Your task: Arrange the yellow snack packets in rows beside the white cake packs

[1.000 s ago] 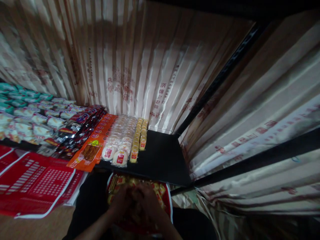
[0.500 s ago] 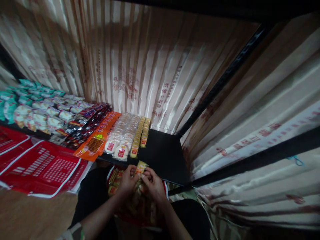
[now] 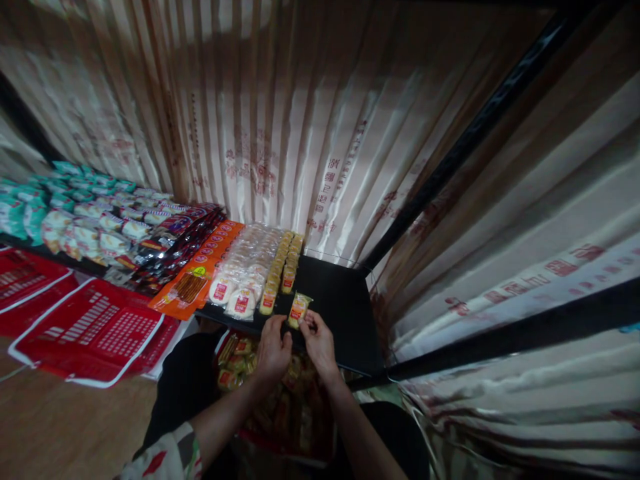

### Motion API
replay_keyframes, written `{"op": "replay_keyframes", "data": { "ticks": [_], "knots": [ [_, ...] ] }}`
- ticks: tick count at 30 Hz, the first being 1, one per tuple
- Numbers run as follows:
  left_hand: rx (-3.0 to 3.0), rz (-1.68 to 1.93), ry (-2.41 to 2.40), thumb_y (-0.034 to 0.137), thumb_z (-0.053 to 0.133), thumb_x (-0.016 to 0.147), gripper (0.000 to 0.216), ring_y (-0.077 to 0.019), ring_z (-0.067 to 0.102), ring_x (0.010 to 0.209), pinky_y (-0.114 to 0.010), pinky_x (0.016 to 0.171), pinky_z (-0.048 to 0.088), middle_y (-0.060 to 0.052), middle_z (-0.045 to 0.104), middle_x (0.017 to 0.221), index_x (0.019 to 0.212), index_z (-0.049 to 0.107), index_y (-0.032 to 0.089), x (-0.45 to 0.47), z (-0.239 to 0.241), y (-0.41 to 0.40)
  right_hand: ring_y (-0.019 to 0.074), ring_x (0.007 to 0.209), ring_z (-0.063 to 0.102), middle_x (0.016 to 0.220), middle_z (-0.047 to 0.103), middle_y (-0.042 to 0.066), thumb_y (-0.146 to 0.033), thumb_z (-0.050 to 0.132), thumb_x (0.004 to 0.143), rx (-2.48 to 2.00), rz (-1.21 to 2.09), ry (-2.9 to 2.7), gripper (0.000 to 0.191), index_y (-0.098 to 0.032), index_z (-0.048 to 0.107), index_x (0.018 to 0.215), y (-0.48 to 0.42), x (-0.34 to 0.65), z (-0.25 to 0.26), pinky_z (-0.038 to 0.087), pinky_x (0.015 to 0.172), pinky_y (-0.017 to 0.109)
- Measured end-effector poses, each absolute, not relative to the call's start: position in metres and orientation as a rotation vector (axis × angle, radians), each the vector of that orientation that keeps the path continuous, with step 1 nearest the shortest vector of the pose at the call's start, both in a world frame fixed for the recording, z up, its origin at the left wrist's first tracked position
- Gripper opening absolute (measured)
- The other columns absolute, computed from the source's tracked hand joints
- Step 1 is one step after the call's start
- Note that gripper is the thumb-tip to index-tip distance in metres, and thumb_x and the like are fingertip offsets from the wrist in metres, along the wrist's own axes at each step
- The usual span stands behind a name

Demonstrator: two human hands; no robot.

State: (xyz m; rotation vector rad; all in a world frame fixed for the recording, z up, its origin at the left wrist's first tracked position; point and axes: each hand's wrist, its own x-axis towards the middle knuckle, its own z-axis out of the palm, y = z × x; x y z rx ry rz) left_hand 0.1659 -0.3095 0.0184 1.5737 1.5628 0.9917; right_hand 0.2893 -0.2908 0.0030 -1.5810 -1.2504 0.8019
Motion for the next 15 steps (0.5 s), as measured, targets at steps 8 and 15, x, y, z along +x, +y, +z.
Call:
{"op": "replay_keyframes", "data": {
  "ticks": [8, 15],
  "knots": [
    [1.534, 1.043, 1.425, 0.025, 0.036, 0.085, 0.046, -0.0194, 0.036, 0.131, -0.038, 0.113, 0.026, -0.012, 0.043, 0.139, 0.127, 0.047, 0.012, 0.186, -0.001, -0.293, 0.0166, 0.080, 0.064, 0.090, 0.069, 0.005, -0.039, 0.051, 0.075, -1.604, 0.738, -1.289, 0.032, -0.019, 0.060, 0.098, -0.247, 0.286, -0.012, 0.050, 0.076, 0.030],
    [1.418, 0.954, 1.462, 0.027, 0.036, 0.087, 0.050, -0.0183, 0.027, 0.136, -0.037, 0.115, 0.018, -0.011, 0.034, 0.145, 0.134, 0.039, 0.010, 0.193, 0.002, -0.267, 0.0155, 0.078, 0.062, 0.092, 0.067, 0.005, -0.035, 0.051, 0.075, -1.575, 0.727, -1.291, 0.030, -0.018, 0.062, 0.097, -0.225, 0.279, -0.023, 0.050, 0.074, 0.028]
  ]
}}
